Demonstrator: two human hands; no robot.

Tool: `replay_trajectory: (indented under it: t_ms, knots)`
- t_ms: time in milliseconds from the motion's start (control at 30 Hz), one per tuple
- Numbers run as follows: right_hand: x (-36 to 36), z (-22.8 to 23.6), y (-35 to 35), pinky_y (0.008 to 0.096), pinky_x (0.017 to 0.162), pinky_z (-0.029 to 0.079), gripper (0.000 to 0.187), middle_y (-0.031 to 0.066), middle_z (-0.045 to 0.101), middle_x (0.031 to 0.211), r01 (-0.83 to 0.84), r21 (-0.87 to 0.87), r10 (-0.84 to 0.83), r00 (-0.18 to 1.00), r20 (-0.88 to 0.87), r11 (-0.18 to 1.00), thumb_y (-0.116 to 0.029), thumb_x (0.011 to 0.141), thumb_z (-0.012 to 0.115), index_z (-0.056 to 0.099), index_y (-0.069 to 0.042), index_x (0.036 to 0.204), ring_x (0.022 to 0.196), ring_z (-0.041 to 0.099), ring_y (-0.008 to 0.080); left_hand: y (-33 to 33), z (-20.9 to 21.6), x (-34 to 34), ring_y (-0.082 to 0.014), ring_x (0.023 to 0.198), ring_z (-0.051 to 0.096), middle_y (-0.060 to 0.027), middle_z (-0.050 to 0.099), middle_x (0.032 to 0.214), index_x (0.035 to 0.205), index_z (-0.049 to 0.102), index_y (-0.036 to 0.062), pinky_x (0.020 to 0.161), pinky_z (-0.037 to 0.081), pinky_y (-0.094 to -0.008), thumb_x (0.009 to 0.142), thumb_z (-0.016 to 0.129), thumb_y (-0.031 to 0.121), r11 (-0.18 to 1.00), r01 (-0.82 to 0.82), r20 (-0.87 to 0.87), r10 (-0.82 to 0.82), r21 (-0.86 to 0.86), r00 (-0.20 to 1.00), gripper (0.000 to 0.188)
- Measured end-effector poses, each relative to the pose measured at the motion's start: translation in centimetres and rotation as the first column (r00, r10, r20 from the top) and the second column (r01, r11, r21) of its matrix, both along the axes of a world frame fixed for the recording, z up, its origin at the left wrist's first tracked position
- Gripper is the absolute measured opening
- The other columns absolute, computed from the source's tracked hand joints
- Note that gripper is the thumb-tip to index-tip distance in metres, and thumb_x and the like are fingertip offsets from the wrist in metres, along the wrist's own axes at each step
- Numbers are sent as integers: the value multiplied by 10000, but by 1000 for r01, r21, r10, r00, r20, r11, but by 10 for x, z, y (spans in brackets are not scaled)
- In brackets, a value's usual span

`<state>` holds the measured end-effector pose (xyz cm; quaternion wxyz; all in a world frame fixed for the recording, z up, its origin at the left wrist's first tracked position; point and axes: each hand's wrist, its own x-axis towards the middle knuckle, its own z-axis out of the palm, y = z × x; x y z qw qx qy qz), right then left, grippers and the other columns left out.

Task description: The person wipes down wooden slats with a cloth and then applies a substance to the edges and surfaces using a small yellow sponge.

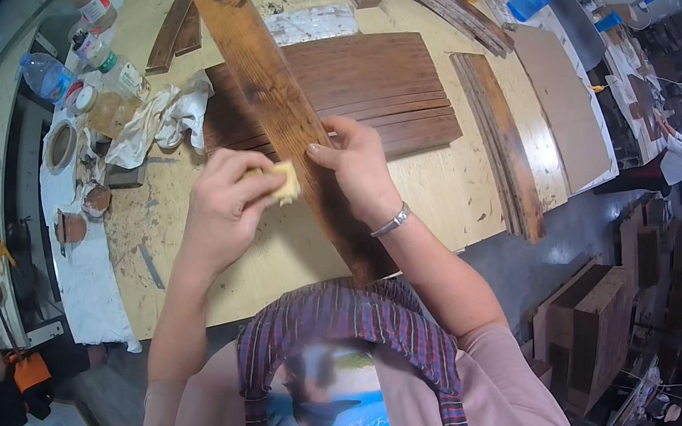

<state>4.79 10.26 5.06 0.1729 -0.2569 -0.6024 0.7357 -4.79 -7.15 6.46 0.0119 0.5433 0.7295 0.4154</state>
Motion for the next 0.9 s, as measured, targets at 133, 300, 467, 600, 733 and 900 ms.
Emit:
replay_trajectory:
  t_ms: [133,300,467,600,733,900]
  knots:
    - [2,-2,0,274,762,517,266,106,708,917,-14,28,13,999,35,1000,19,849,661,644,98,1102,820,641,131,-2,9,5,-292,943,594,-95,663,992,958,727,27,816,494,-380,689,714,-55,999,-29,63,27,39,998,281]
    - [2,5,-1,276,770,510,262,107,708,924,-9,47,7,999,52,999,20,844,660,648,97,1094,831,637,131,-2,6,7,-291,943,601,-100,664,998,969,728,31,812,501,-371,683,729,-37,999,28,64,-26,-26,998,293]
    - [3,3,1,278,794,508,257,116,707,936,14,2,-14,999,49,1000,23,842,661,645,104,1086,850,638,137,-7,4,11,-290,943,605,-105,670,1013,966,736,43,825,506,-384,680,742,-21,997,82,82,-81,-13,993,293]
    - [2,3,4,277,794,507,272,125,706,940,49,1,-49,999,14,999,30,840,666,636,109,1099,847,641,146,-2,2,14,-286,948,603,-105,670,1020,947,733,40,815,507,-382,686,731,-36,997,67,69,-69,30,995,272]
    - [6,9,7,277,774,513,277,131,704,951,69,-35,-69,998,12,997,32,847,661,630,107,1112,830,644,150,-10,2,18,-289,939,600,-103,663,1018,947,728,35,801,503,-377,680,722,-55,992,123,92,-122,-4,988,282]
    - [7,11,5,279,749,520,260,129,705,948,94,-85,-93,996,9,992,31,853,655,632,104,1102,814,649,146,2,13,22,-296,967,585,-112,641,1042,1017,710,14,818,493,-378,674,698,-72,994,8,22,-10,111,1000,354]
